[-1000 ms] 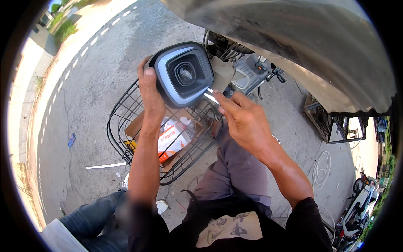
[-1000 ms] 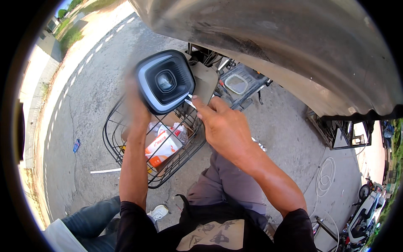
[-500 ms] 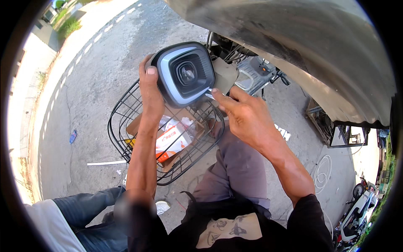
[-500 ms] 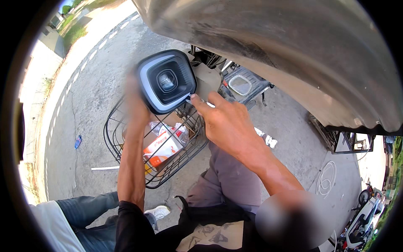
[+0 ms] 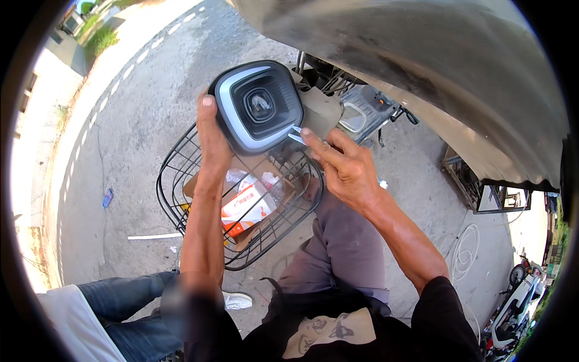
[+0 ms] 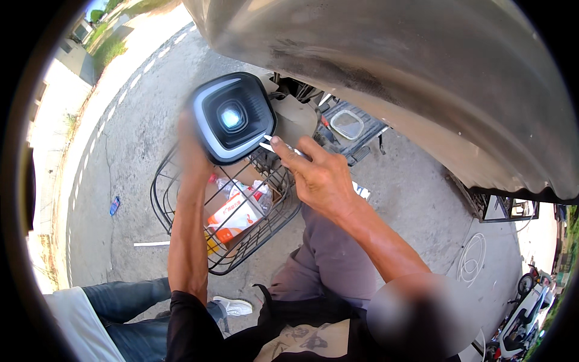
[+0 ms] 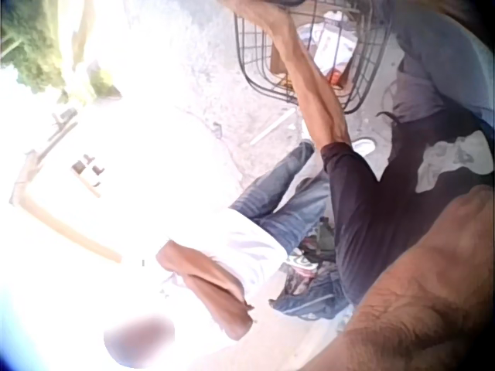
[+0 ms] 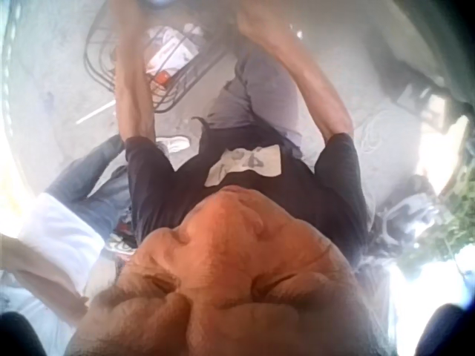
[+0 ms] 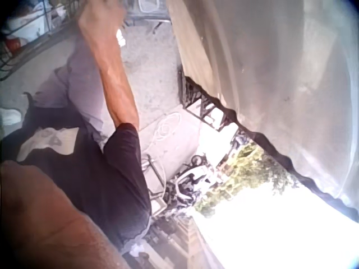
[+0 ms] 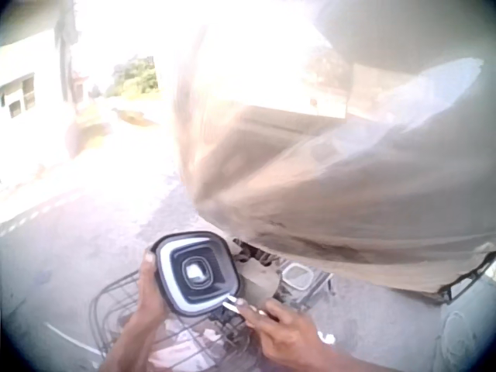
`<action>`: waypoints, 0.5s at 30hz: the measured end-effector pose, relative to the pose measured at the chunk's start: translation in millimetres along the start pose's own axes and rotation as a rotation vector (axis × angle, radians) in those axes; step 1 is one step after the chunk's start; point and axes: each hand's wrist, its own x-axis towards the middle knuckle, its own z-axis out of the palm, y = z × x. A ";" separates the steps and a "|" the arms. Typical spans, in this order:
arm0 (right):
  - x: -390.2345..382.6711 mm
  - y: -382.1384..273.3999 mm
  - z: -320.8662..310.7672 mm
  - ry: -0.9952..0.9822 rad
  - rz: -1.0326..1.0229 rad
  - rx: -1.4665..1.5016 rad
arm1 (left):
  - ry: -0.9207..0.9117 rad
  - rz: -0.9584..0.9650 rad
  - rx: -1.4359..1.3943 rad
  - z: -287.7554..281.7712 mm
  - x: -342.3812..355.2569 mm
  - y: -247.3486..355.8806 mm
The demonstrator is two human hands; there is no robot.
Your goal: The person removes and detaches a headlamp assembly from a motorcycle using a wrench and a flathead screwdriver.
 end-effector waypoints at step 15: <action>6.6 13.5 -3.2 0.052 -0.215 -0.281 | -0.039 -0.151 -0.214 5.3 0.4 8.7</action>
